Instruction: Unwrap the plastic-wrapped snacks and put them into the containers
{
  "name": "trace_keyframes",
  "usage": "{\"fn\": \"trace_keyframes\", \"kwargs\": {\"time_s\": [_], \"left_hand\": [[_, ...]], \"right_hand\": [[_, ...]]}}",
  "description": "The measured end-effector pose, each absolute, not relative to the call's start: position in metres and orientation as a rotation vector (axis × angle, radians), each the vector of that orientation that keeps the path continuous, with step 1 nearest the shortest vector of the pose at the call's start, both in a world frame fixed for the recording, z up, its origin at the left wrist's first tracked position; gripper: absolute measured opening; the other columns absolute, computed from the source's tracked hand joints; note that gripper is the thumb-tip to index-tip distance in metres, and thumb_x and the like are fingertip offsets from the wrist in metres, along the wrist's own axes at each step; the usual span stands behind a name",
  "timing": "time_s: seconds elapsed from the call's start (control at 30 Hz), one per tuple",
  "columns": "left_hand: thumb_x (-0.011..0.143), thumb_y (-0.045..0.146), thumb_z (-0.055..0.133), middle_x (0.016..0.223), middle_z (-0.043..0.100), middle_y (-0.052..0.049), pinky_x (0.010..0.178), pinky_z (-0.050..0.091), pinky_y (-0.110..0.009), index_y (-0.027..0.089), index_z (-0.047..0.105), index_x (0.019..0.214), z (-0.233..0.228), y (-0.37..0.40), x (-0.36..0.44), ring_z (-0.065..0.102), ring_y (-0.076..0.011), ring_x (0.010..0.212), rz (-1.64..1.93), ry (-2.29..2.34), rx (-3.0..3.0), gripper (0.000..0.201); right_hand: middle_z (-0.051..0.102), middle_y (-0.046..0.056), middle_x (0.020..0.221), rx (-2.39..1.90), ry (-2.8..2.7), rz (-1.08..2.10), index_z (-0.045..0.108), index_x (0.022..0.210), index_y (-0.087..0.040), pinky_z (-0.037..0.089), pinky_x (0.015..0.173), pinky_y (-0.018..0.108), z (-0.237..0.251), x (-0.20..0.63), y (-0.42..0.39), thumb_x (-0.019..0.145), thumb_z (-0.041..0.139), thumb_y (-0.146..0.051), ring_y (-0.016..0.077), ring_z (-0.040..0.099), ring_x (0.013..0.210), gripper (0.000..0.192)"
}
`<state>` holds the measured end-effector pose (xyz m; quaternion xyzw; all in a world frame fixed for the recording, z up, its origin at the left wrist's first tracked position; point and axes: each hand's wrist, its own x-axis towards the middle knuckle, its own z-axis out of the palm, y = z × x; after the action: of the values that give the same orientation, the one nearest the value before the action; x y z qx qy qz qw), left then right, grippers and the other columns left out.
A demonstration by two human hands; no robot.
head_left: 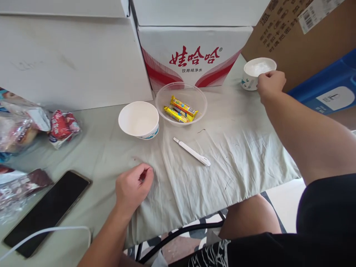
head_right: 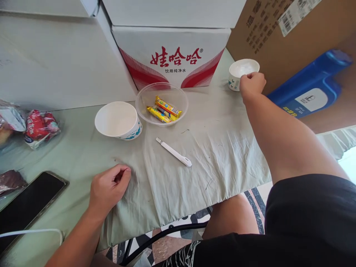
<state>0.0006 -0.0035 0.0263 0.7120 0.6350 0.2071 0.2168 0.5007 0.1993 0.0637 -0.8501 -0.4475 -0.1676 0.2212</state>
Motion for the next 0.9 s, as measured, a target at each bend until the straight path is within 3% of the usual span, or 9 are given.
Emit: {"fn": "trace_keyframes", "kwargs": {"time_s": [0.1,0.17,0.23,0.33,0.43,0.6,0.73,0.8,0.9], "left_hand": [[0.088,0.037,0.048,0.052,0.058,0.003,0.055,0.04,-0.024,0.02,0.065,0.067,0.025,-0.002,-0.001,0.052,-0.0109,0.049,0.603,1.746,1.991,0.031],[0.087,0.035,0.051,0.052,0.058,0.004,0.054,0.041,-0.023,0.021,0.064,0.066,0.025,-0.002,-0.002,0.052,-0.0105,0.048,0.652,1.73,1.992,0.029],[0.087,0.032,0.053,0.051,0.057,0.004,0.053,0.041,-0.023,0.021,0.063,0.065,0.025,-0.005,-0.001,0.051,-0.0101,0.046,0.733,1.715,1.999,0.026],[0.086,0.028,0.055,0.05,0.055,0.004,0.05,0.039,-0.025,0.022,0.063,0.064,0.036,-0.009,0.014,0.048,-0.0107,0.044,0.814,1.642,2.05,0.024],[0.086,0.027,0.056,0.049,0.051,0.004,0.048,0.036,-0.029,0.026,0.06,0.062,0.06,-0.003,0.059,0.045,-0.0135,0.044,0.836,1.389,2.085,0.025],[0.09,0.026,0.054,0.06,0.053,0.004,0.059,0.037,-0.03,0.023,0.055,0.069,0.09,0.063,0.212,0.047,-0.0143,0.058,0.647,1.001,1.875,0.022],[0.086,0.012,0.055,0.077,0.061,0.0,0.071,0.042,-0.03,0.021,0.057,0.08,0.079,0.141,0.339,0.056,-0.0152,0.074,0.553,0.888,1.901,0.011],[0.086,0.01,0.057,0.081,0.061,-0.002,0.077,0.044,-0.032,0.02,0.054,0.079,0.072,0.17,0.376,0.06,-0.0185,0.083,0.539,0.977,2.042,0.013],[0.085,0.009,0.057,0.092,0.065,-0.006,0.088,0.046,-0.036,0.019,0.059,0.087,0.06,0.191,0.389,0.063,-0.0232,0.094,0.53,1.005,2.202,0.01]], "right_hand": [[0.072,0.026,0.107,-2.486,-1.034,-0.308,0.073,0.109,0.002,0.041,0.071,0.039,0.071,0.492,0.192,0.089,0.058,-0.01,0.0184,0.068,0.087,0.028],[0.06,0.03,0.14,-2.511,-1.079,-0.236,0.068,0.131,-0.004,0.043,0.08,0.042,0.075,0.488,0.184,0.086,0.068,-0.013,0.0227,0.069,0.104,0.046],[0.048,0.03,0.154,-2.514,-1.191,-0.15,0.062,0.143,-0.01,0.042,0.087,0.043,0.078,0.489,0.178,0.087,0.069,-0.015,0.0259,0.068,0.116,0.056],[0.06,0.027,0.142,-2.502,-1.284,-0.051,0.067,0.134,-0.005,0.042,0.094,0.043,0.077,0.497,0.174,0.098,0.054,-0.018,0.0299,0.064,0.128,0.041],[0.067,0.019,0.129,-2.44,-1.415,-0.017,0.071,0.123,-0.004,0.043,0.1,0.04,0.072,0.505,0.171,0.101,0.043,-0.019,0.0327,0.062,0.13,0.039],[0.062,0.014,0.134,-2.166,-1.623,-0.121,0.077,0.114,-0.019,0.051,0.094,0.04,0.07,0.498,0.155,0.096,0.053,-0.024,0.0298,0.064,0.115,0.03],[0.072,0.013,0.113,-2.266,-1.625,0.083,0.077,0.117,-0.019,0.051,0.092,0.042,0.072,0.493,0.152,0.094,0.054,-0.022,0.0309,0.067,0.108,0.033],[0.074,0.012,0.107,-2.319,-1.535,0.149,0.076,0.117,-0.019,0.052,0.091,0.044,0.071,0.499,0.16,0.093,0.055,-0.02,0.0317,0.069,0.105,0.032],[0.074,0.013,0.114,-2.273,-1.5,0.136,0.074,0.117,-0.019,0.053,0.096,0.048,0.067,0.517,0.179,0.094,0.054,-0.022,0.0329,0.069,0.112,0.03]]}}
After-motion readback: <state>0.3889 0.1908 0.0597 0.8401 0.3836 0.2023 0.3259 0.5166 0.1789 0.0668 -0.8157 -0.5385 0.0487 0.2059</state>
